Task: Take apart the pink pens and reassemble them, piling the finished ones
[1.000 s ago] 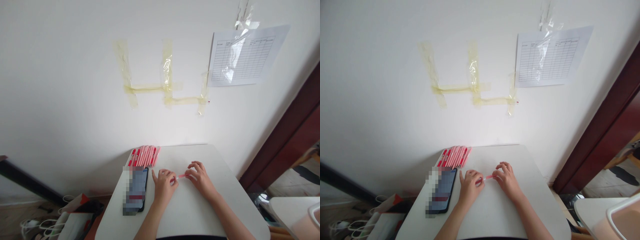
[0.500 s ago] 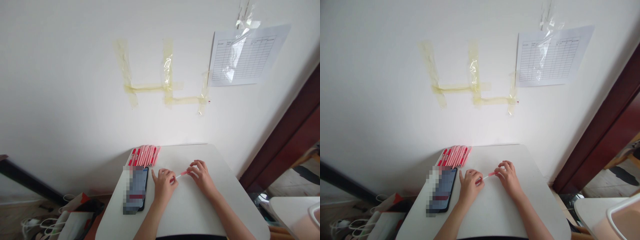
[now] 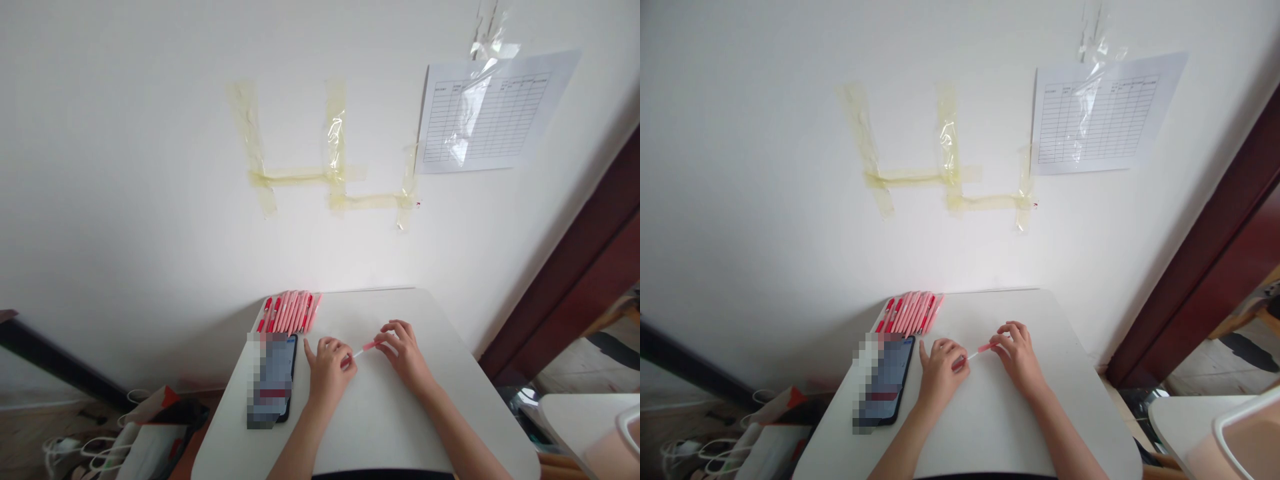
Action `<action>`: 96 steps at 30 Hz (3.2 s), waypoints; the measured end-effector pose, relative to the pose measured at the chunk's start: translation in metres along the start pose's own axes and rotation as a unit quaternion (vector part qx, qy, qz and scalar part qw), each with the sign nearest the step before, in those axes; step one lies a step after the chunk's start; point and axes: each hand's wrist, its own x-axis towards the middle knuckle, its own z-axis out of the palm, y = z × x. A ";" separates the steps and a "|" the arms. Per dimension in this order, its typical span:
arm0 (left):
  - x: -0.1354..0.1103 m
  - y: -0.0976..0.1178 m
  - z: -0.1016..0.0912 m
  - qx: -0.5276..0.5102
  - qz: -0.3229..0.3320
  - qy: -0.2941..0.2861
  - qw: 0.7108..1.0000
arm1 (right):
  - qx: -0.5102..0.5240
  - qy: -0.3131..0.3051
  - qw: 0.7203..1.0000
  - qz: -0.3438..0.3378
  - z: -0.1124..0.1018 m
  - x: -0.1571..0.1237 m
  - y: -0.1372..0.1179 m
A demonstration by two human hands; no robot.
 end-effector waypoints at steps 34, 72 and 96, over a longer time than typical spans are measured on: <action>0.020 -0.013 0.000 0.180 -0.133 0.087 0.971 | 0.002 0.043 0.996 0.075 0.011 -0.006 0.019; 0.004 0.002 0.011 -0.025 -0.086 0.008 0.996 | -0.059 -0.042 0.996 -0.049 0.004 -0.001 -0.006; 0.000 0.005 0.008 0.022 -0.070 0.046 0.996 | -0.077 -0.064 0.995 0.023 0.002 -0.001 -0.002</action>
